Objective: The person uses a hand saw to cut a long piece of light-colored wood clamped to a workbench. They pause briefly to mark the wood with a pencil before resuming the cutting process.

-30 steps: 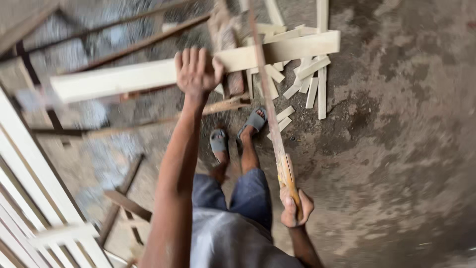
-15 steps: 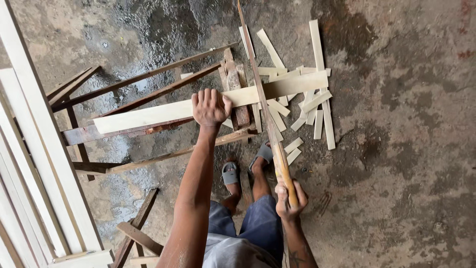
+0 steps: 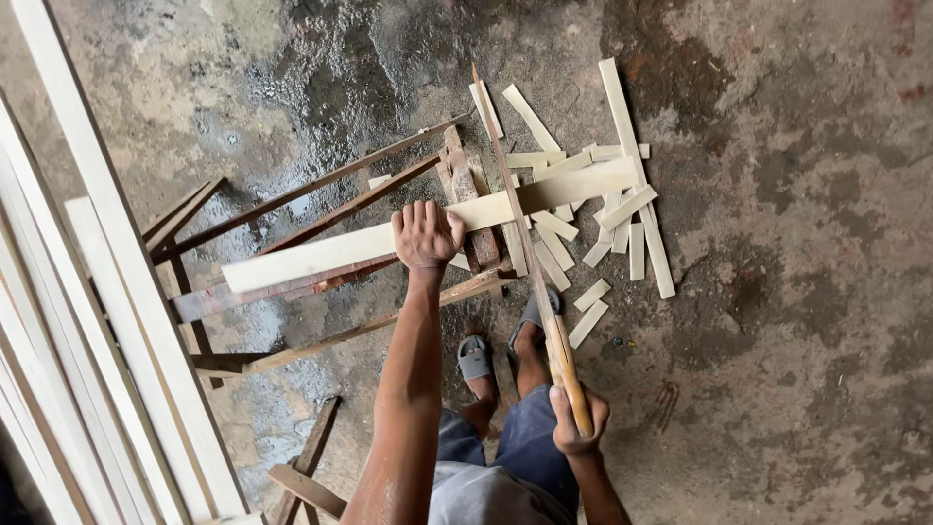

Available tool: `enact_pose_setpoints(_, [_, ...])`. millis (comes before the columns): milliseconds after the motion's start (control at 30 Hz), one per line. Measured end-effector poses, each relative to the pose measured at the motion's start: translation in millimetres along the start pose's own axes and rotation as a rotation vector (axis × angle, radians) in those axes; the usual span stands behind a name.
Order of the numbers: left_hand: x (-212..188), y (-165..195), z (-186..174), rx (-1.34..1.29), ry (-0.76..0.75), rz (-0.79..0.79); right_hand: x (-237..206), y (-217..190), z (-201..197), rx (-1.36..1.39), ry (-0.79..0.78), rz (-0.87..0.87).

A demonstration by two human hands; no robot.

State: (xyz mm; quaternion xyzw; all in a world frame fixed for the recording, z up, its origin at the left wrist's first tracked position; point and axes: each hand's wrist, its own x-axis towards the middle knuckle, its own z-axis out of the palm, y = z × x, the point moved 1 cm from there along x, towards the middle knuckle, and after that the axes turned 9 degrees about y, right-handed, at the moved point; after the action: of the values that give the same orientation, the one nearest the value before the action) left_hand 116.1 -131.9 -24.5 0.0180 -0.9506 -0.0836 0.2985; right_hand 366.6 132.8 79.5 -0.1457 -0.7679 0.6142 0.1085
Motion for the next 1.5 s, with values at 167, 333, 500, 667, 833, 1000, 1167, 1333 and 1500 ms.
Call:
enact_pose_setpoints(167, [-4.4,1.6,-2.4,0.029,0.112,-0.032,16.1,18.8,5.8,-0.059,-0.021,-0.133])
enact_pose_setpoints(333, [2.5,3.7,-4.1,0.018,-0.022,-0.056,20.6,24.4,2.7,-0.029,-0.004,-0.006])
enact_pose_setpoints(500, [7.0,-9.5,-21.1,0.185,-0.499,0.099,20.8,22.7,2.0,-0.053,-0.055,-0.16])
enact_pose_setpoints(667, [15.5,-30.4,-33.8,0.02,-0.865,0.241,29.9,21.6,-8.0,-0.053,-0.054,-0.095])
enact_pose_setpoints(833, [22.9,-14.8,-22.0,0.202,-0.818,0.291,33.3,14.7,-18.7,-0.008,-0.049,-0.108])
enact_pose_setpoints(1000, [25.9,-8.2,-18.3,0.257,-0.646,0.391,32.3,32.6,-16.2,-0.023,-0.091,-0.163])
enact_pose_setpoints(1167, [28.7,-20.2,-10.7,0.074,-0.917,0.189,13.8,49.0,-18.7,0.024,-0.03,-0.032])
enact_pose_setpoints(1333, [12.9,-25.4,2.1,0.124,-0.609,0.355,-16.6,27.1,-27.2,0.035,0.015,-0.111])
enact_pose_setpoints(1500, [-0.3,-30.4,13.5,0.149,-0.89,0.255,19.3,26.6,-0.7,0.021,-0.017,-0.1])
